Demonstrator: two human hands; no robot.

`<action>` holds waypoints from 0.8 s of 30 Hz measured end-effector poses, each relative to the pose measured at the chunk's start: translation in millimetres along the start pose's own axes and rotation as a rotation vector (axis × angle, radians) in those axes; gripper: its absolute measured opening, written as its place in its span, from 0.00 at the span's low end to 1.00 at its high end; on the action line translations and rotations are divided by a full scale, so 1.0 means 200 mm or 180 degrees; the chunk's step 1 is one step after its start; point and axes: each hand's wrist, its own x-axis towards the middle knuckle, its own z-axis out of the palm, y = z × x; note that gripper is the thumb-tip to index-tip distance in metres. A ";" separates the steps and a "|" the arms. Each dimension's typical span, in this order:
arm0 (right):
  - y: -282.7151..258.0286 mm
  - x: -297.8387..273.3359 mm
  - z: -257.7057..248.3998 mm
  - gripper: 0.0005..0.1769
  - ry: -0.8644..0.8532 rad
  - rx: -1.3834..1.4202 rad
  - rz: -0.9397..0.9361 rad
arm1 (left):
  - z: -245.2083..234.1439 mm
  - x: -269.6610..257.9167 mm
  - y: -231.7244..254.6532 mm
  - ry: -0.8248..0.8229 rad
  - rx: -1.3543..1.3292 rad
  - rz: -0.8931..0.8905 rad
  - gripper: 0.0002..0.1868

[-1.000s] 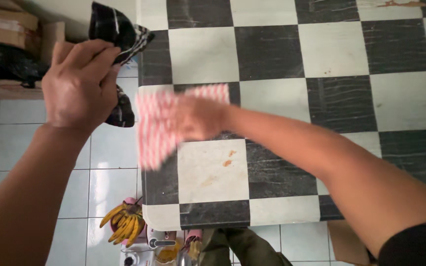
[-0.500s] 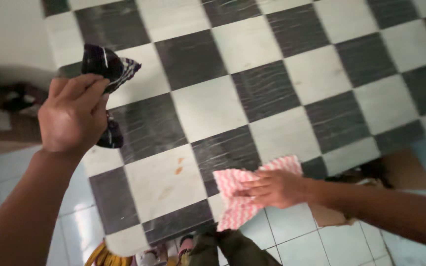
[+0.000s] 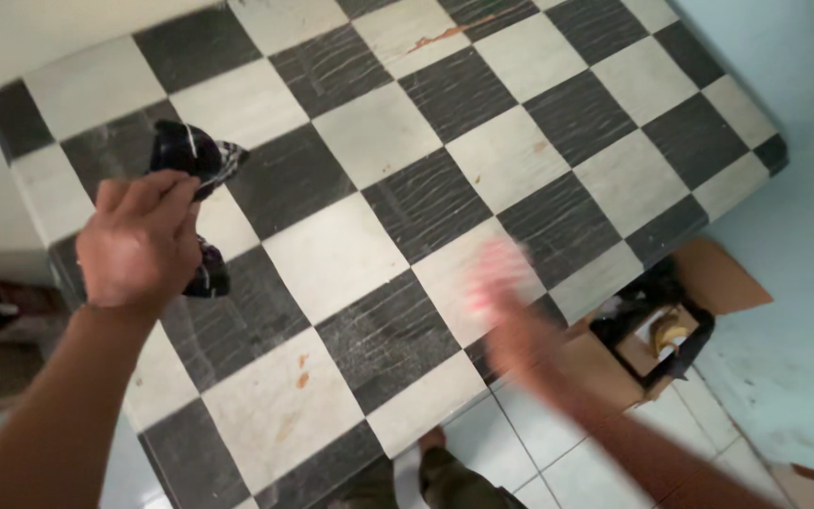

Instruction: The person wipes a checkered table surface using a pink and white cloth, then folds a black and white striped cloth on the same table. The person handles both cloths by hand and places the folded cloth on the table.

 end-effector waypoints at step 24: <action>-0.41 0.90 0.34 0.35 0.0220 -0.0414 0.2590 | 0.34 0.39 -0.02 -0.0282 -0.0059 0.0690 0.10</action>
